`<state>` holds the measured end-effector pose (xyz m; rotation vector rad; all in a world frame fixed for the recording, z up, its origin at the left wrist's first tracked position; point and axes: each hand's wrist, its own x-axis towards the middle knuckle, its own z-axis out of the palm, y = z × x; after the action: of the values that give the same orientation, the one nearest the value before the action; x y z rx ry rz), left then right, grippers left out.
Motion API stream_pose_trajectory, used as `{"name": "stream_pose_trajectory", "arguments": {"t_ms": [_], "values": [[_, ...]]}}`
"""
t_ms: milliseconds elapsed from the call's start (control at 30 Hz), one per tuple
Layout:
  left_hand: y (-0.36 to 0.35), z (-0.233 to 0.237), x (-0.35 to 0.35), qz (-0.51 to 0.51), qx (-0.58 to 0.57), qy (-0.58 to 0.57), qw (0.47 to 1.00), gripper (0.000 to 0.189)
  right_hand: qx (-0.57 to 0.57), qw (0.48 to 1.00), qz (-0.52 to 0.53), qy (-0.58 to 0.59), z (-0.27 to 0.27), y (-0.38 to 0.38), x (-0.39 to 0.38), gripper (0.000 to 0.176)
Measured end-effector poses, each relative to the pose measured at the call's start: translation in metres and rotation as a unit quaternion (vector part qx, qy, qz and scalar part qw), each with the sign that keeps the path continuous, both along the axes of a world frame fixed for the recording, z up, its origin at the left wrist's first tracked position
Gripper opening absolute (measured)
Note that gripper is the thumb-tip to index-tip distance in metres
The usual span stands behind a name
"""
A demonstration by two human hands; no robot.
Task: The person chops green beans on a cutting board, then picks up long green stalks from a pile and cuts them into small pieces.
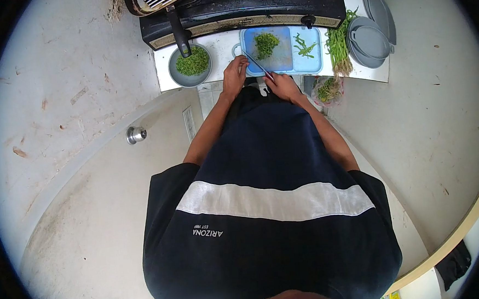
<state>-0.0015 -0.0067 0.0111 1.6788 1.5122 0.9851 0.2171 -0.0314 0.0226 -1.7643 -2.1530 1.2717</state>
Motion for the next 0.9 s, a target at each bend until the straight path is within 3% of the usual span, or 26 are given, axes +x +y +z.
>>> {"name": "stream_pose_trajectory", "arguments": {"t_ms": [67,200,367,900], "values": [[0.0,-0.001,0.004,0.011,-0.022,-0.064,0.998,0.017,0.007,1.0,0.0,-0.008,0.0,0.0,0.001,0.048],[0.002,-0.001,0.006,-0.01,-0.003,-0.085,0.996,0.019,0.016,1.0,-0.008,0.003,0.004,0.0,0.002,0.048],[0.003,0.006,0.005,-0.038,0.001,0.006,0.999,0.009,0.007,1.0,-0.016,-0.002,-0.001,-0.004,0.005,0.048],[-0.003,0.001,0.001,-0.053,0.027,0.048,0.997,0.01,-0.012,1.0,0.001,-0.012,0.011,-0.008,0.006,0.05]]}}
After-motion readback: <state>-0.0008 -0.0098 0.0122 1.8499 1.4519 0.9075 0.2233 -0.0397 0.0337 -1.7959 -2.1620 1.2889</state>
